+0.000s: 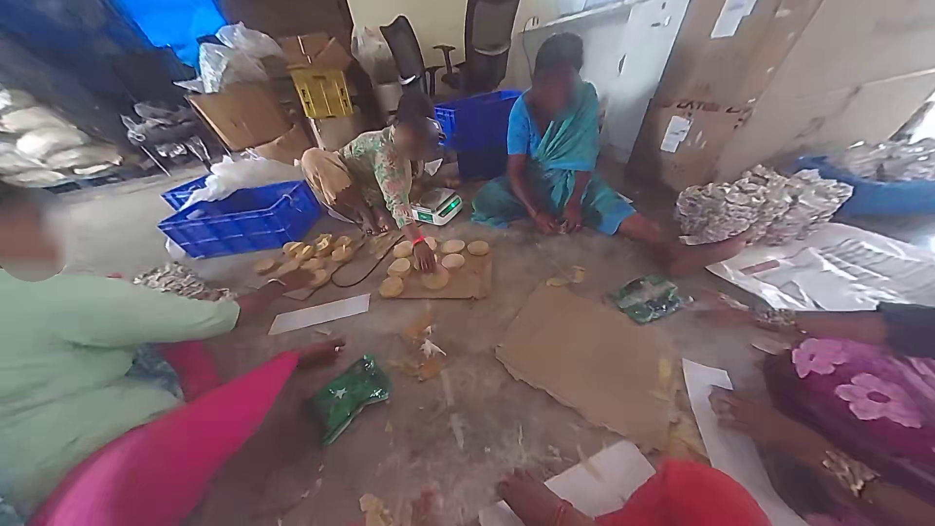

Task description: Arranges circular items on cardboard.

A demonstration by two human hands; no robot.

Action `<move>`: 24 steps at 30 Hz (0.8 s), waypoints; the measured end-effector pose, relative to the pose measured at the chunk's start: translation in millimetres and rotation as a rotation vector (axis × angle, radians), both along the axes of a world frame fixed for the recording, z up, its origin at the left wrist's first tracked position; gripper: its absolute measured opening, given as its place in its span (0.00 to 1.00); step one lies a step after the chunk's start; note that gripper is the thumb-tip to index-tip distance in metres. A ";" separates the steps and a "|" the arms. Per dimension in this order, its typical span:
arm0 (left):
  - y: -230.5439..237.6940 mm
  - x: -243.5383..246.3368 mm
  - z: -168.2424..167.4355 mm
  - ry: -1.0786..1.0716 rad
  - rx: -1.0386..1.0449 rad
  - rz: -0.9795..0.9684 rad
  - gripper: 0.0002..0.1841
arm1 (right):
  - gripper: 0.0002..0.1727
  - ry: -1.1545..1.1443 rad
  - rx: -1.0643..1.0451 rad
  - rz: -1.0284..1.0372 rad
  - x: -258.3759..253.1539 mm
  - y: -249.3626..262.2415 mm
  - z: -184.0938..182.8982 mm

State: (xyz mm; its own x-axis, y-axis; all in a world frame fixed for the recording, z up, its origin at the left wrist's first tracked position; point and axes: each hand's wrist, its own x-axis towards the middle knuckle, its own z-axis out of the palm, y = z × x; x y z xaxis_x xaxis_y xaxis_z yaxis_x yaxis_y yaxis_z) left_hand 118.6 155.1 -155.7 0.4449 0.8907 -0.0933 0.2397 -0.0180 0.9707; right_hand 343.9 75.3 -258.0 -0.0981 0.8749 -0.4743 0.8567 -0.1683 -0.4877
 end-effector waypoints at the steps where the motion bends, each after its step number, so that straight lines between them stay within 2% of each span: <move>1: 8.7 11.2 -1.1 0.070 -0.049 -0.062 0.19 | 0.42 0.021 -0.035 -0.003 2.6 2.1 1.7; 4: 37.1 31.6 -11.1 0.257 -0.179 -0.257 0.26 | 0.23 0.042 -0.068 0.008 17.0 21.1 9.3; 8: 80.5 47.1 -29.1 0.609 -0.235 -0.427 0.41 | 0.17 0.105 0.087 -0.037 33.3 70.1 16.5; 9: 91.2 50.9 -30.7 0.665 -0.224 -0.456 0.41 | 0.17 0.126 0.141 -0.025 36.2 85.8 13.9; 11: 109.2 55.6 -34.6 0.714 -0.173 -0.452 0.34 | 0.16 0.181 0.214 -0.014 37.6 117.4 13.7; 14: 137.7 60.7 -35.7 0.805 -0.138 -0.391 0.24 | 0.18 0.291 0.167 -0.163 31.2 160.4 22.3; 18: 178.5 58.6 -53.2 0.889 -0.114 -0.303 0.25 | 0.18 0.358 0.185 -0.313 26.0 194.5 8.2; 24: 203.7 60.7 -74.8 0.879 -0.241 -0.274 0.30 | 0.13 0.376 0.180 -0.220 33.9 210.4 -11.6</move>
State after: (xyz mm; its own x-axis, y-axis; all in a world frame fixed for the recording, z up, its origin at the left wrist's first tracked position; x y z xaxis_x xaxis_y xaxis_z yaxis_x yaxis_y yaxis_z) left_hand 179.3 358.8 -230.5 0.3187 0.6787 -0.6617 0.9029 -0.0049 0.4299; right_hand 377.9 285.8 -269.6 -0.0374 0.9593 -0.2800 0.5688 -0.2100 -0.7953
